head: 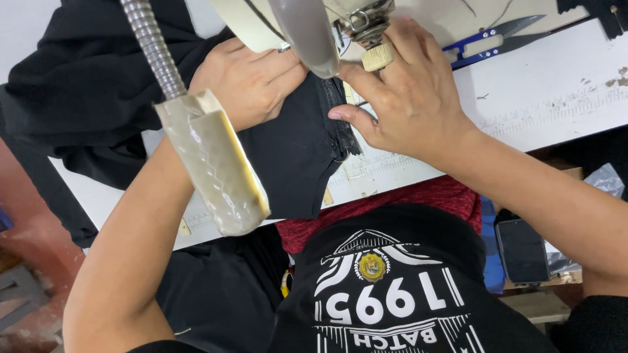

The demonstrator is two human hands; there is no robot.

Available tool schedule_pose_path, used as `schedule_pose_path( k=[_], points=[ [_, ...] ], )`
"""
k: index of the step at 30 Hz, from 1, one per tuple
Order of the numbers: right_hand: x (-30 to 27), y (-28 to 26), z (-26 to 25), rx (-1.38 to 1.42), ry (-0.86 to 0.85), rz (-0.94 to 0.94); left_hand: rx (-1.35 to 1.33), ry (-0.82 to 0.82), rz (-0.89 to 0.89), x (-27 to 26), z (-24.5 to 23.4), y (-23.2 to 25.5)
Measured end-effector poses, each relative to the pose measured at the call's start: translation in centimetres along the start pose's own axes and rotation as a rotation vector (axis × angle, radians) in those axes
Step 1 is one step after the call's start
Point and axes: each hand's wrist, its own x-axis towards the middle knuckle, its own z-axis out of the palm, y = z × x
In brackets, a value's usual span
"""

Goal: Sewing a zipper onto a black garment using an industrial sewing machine and thread snips.

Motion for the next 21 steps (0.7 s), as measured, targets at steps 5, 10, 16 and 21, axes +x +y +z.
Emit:
schedule_pose_path(
  k=[5, 10, 16, 21],
  points=[
    [0.2, -0.1, -0.2, -0.044, -0.018, -0.005, -0.035, -0.016, -0.023, 0.1, 0.0, -0.2],
    [0.4, -0.3, -0.4, -0.023, -0.033, 0.008, -0.018, -0.026, -0.049, -0.2, 0.3, -0.1],
    [0.2, -0.2, -0.2, -0.034, 0.005, -0.002, -0.156, 0.055, -0.117, -0.6, 0.9, 0.3],
    [0.4, 0.0, -0.4, -0.093, 0.043, -0.067, -0.106, 0.050, -0.115, -0.8, 1.0, 0.2]
  ],
)
